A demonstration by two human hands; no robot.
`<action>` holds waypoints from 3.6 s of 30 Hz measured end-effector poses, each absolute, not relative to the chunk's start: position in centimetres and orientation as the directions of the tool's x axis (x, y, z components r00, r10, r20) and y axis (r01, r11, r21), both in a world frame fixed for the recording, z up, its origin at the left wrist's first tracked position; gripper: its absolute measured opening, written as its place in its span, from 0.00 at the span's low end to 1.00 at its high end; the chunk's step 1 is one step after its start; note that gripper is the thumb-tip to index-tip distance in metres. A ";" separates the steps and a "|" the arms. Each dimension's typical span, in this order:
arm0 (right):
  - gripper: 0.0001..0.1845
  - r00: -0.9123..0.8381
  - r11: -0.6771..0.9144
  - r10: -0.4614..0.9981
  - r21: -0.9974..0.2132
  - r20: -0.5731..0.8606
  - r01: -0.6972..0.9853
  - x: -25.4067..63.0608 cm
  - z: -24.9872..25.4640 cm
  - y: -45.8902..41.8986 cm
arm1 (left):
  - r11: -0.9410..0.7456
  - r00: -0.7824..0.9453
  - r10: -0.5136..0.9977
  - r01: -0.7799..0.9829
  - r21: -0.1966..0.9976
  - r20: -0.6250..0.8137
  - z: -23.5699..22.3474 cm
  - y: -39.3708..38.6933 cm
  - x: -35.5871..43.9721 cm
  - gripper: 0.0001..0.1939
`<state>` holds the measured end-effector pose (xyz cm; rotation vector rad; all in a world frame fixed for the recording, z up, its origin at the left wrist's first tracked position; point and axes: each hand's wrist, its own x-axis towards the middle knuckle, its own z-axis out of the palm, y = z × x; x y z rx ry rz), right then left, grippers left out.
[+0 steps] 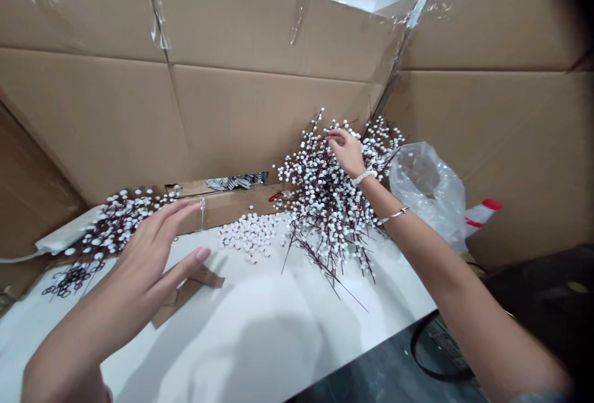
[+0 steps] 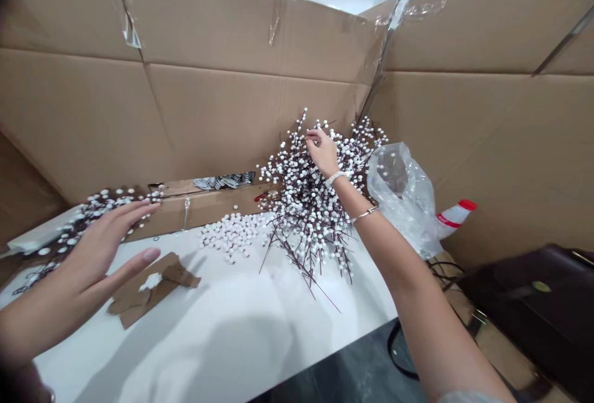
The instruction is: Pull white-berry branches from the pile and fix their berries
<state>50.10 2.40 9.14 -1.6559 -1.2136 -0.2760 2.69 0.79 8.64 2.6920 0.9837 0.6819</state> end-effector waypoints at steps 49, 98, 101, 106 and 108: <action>0.23 -0.268 0.733 0.557 -0.313 0.786 0.604 22.2 4.2 1.5 | -0.532 0.510 0.758 0.121 0.838 0.407 6.9 3.9 6.6 0.13; 0.08 0.074 -0.019 0.994 -0.546 0.078 0.837 18.1 -10.0 -0.4 | -0.516 0.214 0.855 0.259 0.817 0.472 9.0 4.4 1.9 0.11; 0.09 0.114 -0.042 0.990 -0.618 0.077 0.785 18.5 -9.7 -0.1 | -0.506 0.201 0.861 0.251 0.825 0.467 9.1 4.4 1.8 0.11; 0.10 0.206 -0.037 0.968 -0.723 0.147 0.690 19.3 -8.2 1.2 | -0.493 0.181 0.869 0.244 0.835 0.460 9.1 4.6 1.6 0.10; 0.10 0.245 0.012 0.948 -0.794 0.202 0.608 19.9 -7.2 2.0 | -0.488 0.186 0.871 0.234 0.841 0.454 9.0 4.9 1.6 0.10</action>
